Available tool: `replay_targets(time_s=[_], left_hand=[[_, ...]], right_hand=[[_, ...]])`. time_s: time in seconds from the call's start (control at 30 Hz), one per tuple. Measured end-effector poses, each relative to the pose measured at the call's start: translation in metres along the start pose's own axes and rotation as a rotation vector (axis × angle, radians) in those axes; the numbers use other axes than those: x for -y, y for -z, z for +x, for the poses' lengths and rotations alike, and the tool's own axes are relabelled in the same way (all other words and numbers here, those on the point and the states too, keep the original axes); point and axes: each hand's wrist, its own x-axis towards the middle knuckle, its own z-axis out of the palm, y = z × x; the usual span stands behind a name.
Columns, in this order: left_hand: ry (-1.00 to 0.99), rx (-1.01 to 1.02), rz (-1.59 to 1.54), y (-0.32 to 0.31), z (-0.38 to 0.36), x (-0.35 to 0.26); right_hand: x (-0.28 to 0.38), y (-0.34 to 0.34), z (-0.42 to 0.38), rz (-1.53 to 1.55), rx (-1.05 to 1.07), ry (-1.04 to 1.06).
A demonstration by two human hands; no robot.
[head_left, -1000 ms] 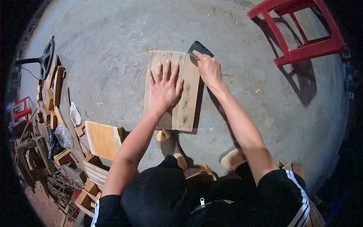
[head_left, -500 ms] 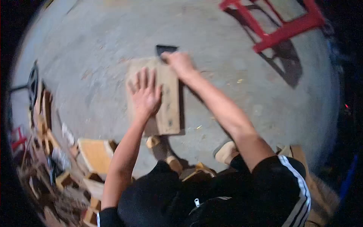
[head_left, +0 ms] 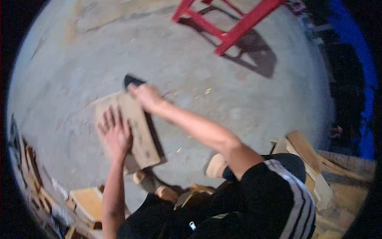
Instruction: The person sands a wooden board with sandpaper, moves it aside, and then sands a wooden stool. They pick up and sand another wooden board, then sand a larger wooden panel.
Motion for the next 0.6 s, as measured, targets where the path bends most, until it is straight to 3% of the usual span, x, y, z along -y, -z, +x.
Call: replay_targets(time_s=[0.17,0.37,0.6], left_hand=[[0.019,-0.028,0.002,-0.008,0.002,0.0],[0.024,-0.056,-0.08,-0.009,0.0,0.001],[0.006,-0.092,-0.079,-0.009,0.0,0.001]], right_hand=[[0.006,-0.007,-0.002,-0.093,-0.095,-0.003],[0.004,-0.014,0.012,0.004,-0.071,-0.08],[0.013,-0.007,-0.006,-0.099,-0.108,-0.037]])
